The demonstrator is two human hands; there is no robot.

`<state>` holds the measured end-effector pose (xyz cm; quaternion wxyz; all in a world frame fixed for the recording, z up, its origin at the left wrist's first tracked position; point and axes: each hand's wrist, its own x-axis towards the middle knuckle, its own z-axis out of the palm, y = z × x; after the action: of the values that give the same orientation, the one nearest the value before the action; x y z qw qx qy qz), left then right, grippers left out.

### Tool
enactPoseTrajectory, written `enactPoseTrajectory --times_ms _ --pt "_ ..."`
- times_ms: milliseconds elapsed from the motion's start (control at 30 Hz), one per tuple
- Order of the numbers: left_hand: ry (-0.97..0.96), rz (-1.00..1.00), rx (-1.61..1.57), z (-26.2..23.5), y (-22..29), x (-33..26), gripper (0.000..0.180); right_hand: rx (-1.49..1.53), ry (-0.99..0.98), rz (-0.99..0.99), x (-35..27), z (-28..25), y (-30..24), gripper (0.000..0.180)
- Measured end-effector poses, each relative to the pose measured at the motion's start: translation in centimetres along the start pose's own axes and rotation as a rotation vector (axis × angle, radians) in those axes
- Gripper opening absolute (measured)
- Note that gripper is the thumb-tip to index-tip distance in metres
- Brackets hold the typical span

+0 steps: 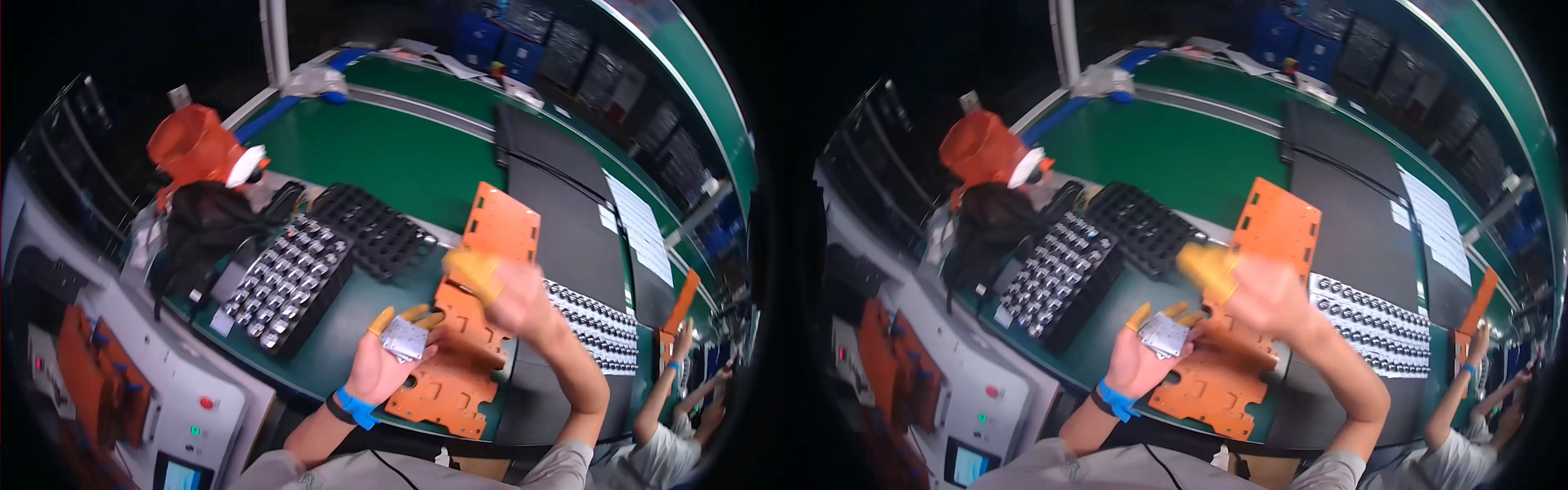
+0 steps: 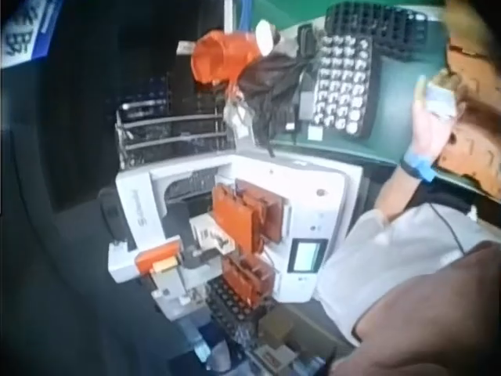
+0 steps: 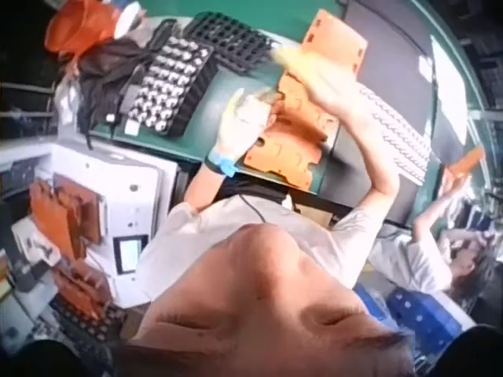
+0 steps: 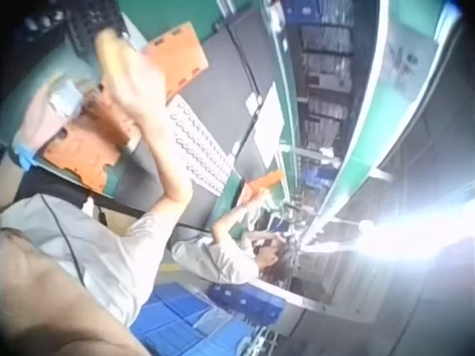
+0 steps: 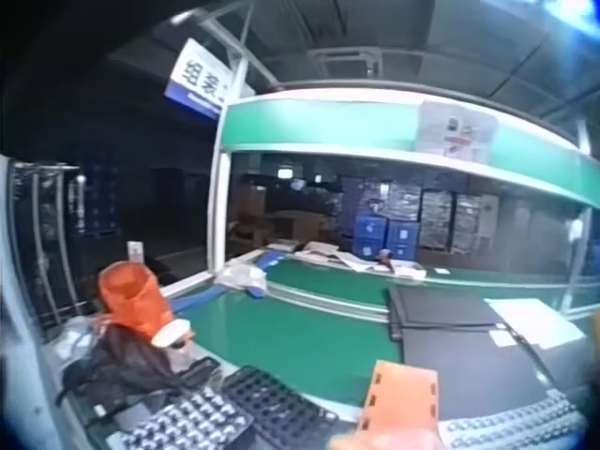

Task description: Wiping small electronic components with a cloth and placing them into assembly fixtures for processing.

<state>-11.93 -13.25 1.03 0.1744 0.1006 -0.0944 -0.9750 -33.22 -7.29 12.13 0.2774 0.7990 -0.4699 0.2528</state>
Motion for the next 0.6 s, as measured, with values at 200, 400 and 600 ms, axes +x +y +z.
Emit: enactPoseTrajectory --times_ms 200,400,600 --pt "-0.093 0.151 -0.002 -0.9 0.6 -4.9 0.048 0.089 -0.252 -0.148 2.8 1.4 -9.3 0.042" --pt "0.016 0.201 0.011 -3.1 1.9 -7.7 0.035 0.176 -0.323 -0.119 4.9 3.4 -12.1 0.036" --pt "0.025 0.146 -0.087 -5.4 2.8 -8.8 0.033 0.348 -0.492 0.051 7.6 4.3 -12.6 0.037"
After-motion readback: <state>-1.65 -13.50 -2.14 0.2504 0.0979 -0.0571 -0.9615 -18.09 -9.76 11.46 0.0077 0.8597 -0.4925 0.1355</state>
